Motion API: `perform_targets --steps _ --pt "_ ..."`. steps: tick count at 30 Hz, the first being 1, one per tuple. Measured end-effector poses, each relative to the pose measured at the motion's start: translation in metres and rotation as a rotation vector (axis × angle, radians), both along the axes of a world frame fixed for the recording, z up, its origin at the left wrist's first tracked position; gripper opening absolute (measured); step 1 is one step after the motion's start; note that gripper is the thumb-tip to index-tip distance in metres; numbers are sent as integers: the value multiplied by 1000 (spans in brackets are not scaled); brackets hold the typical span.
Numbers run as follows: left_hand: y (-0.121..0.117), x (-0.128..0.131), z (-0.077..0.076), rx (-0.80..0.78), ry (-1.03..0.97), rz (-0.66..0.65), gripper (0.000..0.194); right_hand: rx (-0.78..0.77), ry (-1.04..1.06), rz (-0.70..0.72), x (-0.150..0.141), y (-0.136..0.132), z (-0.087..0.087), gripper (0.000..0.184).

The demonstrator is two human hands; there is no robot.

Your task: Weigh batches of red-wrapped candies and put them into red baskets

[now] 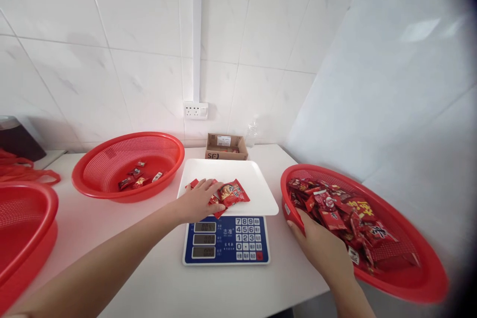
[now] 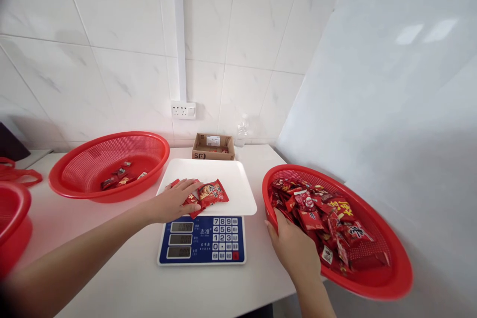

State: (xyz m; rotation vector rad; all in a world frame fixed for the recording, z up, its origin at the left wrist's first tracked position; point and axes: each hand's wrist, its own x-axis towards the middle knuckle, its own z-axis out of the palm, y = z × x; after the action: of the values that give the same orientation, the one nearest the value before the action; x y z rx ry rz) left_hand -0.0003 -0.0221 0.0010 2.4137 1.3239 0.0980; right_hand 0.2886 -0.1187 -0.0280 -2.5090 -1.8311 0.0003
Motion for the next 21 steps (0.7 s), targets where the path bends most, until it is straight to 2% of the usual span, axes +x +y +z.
perform_targets --steps 3,9,13,17,19,21 --pt "3 8 -1 -4 -1 -31 68 -10 -5 3 0 0 0 50" --pt "9 14 -5 55 -44 -59 63 -29 -6 2 -1 -1 1 52" --pt "-4 4 0 83 -123 -33 58 -18 -3 3 0 -1 -1 52" --pt "-35 -23 6 124 -370 151 51 -10 -11 6 1 -1 -2 51" --pt "-52 -44 -2 149 -498 335 48 -4 -25 5 1 -1 -3 52" --pt "-67 -68 -17 144 -579 559 45 -2 -46 -3 1 -1 -3 52"
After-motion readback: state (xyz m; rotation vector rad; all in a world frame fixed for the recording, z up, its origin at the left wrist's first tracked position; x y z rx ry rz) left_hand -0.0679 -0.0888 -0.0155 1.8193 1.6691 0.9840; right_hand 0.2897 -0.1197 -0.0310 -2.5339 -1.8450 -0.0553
